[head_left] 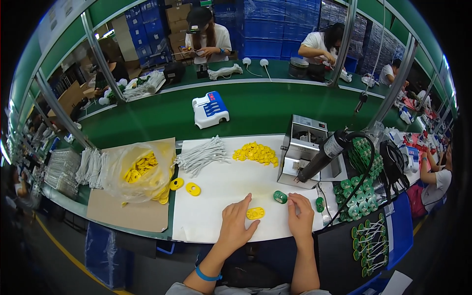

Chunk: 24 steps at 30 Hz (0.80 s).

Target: The recorder is seen assembling small green circuit board components onto yellow circular bases and using a hand-held tool for processing on a factory assembly line.

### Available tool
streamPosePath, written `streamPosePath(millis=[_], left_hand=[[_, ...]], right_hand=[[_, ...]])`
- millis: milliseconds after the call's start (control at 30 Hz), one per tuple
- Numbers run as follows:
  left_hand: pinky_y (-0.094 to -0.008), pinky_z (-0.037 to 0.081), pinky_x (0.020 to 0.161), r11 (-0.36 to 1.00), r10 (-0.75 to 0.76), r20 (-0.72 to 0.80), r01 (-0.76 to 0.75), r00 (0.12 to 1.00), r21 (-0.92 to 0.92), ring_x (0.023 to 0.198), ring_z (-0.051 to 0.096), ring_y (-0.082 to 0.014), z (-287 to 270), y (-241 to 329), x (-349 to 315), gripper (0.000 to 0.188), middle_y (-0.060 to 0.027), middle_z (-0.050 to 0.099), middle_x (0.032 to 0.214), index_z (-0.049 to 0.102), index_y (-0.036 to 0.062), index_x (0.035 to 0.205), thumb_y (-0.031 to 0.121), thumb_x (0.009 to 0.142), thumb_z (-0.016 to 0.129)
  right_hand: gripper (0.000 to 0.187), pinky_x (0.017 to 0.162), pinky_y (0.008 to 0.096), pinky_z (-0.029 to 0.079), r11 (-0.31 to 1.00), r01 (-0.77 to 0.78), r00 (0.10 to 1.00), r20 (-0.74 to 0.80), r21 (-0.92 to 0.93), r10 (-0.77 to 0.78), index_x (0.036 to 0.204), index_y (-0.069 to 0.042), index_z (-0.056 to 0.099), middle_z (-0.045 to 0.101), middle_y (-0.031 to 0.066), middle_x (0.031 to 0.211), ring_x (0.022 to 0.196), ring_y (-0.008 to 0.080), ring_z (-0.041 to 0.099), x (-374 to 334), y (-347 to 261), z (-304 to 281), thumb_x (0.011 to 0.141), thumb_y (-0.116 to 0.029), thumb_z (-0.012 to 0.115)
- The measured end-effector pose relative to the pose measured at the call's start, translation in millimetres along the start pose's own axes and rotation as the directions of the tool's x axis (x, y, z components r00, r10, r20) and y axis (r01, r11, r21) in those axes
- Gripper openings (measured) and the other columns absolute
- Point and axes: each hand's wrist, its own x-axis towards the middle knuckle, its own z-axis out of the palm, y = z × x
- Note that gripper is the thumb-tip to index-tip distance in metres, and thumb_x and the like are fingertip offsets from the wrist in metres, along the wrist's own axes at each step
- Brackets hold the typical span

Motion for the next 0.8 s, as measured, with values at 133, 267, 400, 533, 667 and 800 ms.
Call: streamPosePath(millis=[133, 267, 400, 533, 667, 800], left_hand=[[-0.0449, 0.037, 0.106, 1.0, 0.003, -0.005, -0.003, 1.0, 0.0, 0.12, 0.056, -0.0346, 0.2, -0.8, -3.2, 0.083, -0.0173, 0.062, 0.134, 0.041, 0.0012, 0.152, 0.015, 0.079, 0.08], [-0.0451, 0.036, 0.106, 0.998, -0.018, -0.008, 0.017, 1.0, -0.054, 0.121, 0.052, -0.035, 2.1, -4.5, -4.8, 0.082, -0.0172, 0.059, 0.129, 0.044, 0.004, 0.152, 0.014, 0.078, 0.078], [-0.0452, 0.036, 0.106, 0.994, -0.008, -0.015, 0.006, 1.0, -0.113, 0.122, 0.049, -0.0346, 0.9, -9.0, -3.9, 0.08, -0.0152, 0.058, 0.13, 0.047, 0.0052, 0.15, 0.013, 0.077, 0.077], [-0.0459, 0.036, 0.106, 0.998, -0.019, 0.011, 0.019, 1.0, -0.062, 0.122, 0.049, -0.0339, 7.9, -16.9, -2.6, 0.079, -0.0142, 0.058, 0.129, 0.047, 0.005, 0.15, 0.013, 0.077, 0.076], [-0.046, 0.034, 0.107, 0.999, -0.024, 0.018, 0.024, 1.0, -0.022, 0.121, 0.05, -0.033, 19.1, -28.3, 0.3, 0.078, -0.014, 0.058, 0.127, 0.047, 0.0046, 0.149, 0.013, 0.077, 0.075], [-0.044, 0.036, 0.106, 0.999, -0.03, 0.006, 0.03, 1.0, 0.01, 0.117, 0.055, -0.0309, 29.9, -39.1, 0.5, 0.076, -0.01, 0.067, 0.122, 0.049, 0.0042, 0.148, 0.009, 0.076, 0.077]], right_hand=[[0.011, 0.096, 0.0396, 0.053, 0.999, -0.041, 0.999, -0.024, 0.026, 0.041, 0.1, 0.003, 0.073, 0.074, 0.0181, 0.107, 0.108, 0.0345, 0.068, -1.5, -0.4, 1.2, 0.091, -0.002, 0.067], [0.011, 0.091, 0.0392, 0.054, 0.997, -0.053, 0.998, -0.028, 0.054, 0.055, 0.097, 0.004, 0.073, 0.074, 0.0183, 0.101, 0.101, 0.0339, 0.069, 0.3, 3.1, 3.1, 0.092, -0.003, 0.068], [0.011, 0.087, 0.04, 0.053, 0.993, -0.119, 0.993, 0.02, -0.01, 0.119, 0.099, 0.003, 0.073, 0.072, 0.0179, 0.099, 0.097, 0.0339, 0.066, 10.2, 1.5, 7.3, 0.091, -0.004, 0.069], [0.012, 0.088, 0.0396, 0.049, 0.986, -0.003, 0.999, 0.052, -0.164, 0.012, 0.099, 0.001, 0.073, 0.068, 0.0154, 0.103, 0.099, 0.0331, 0.061, 10.0, 1.0, 22.1, 0.089, -0.005, 0.071], [0.008, 0.092, 0.0405, 0.047, 0.984, 0.051, 0.995, 0.088, -0.173, -0.036, 0.091, 0.0, 0.07, 0.066, 0.0139, 0.109, 0.105, 0.0329, 0.059, 5.6, 14.3, 31.3, 0.086, -0.006, 0.072], [0.007, 0.093, 0.0354, 0.048, 0.995, 0.067, 0.996, 0.055, -0.067, -0.064, 0.092, 0.002, 0.066, 0.067, 0.0121, 0.105, 0.104, 0.0281, 0.061, 5.9, 27.7, 35.3, 0.089, -0.003, 0.07]])
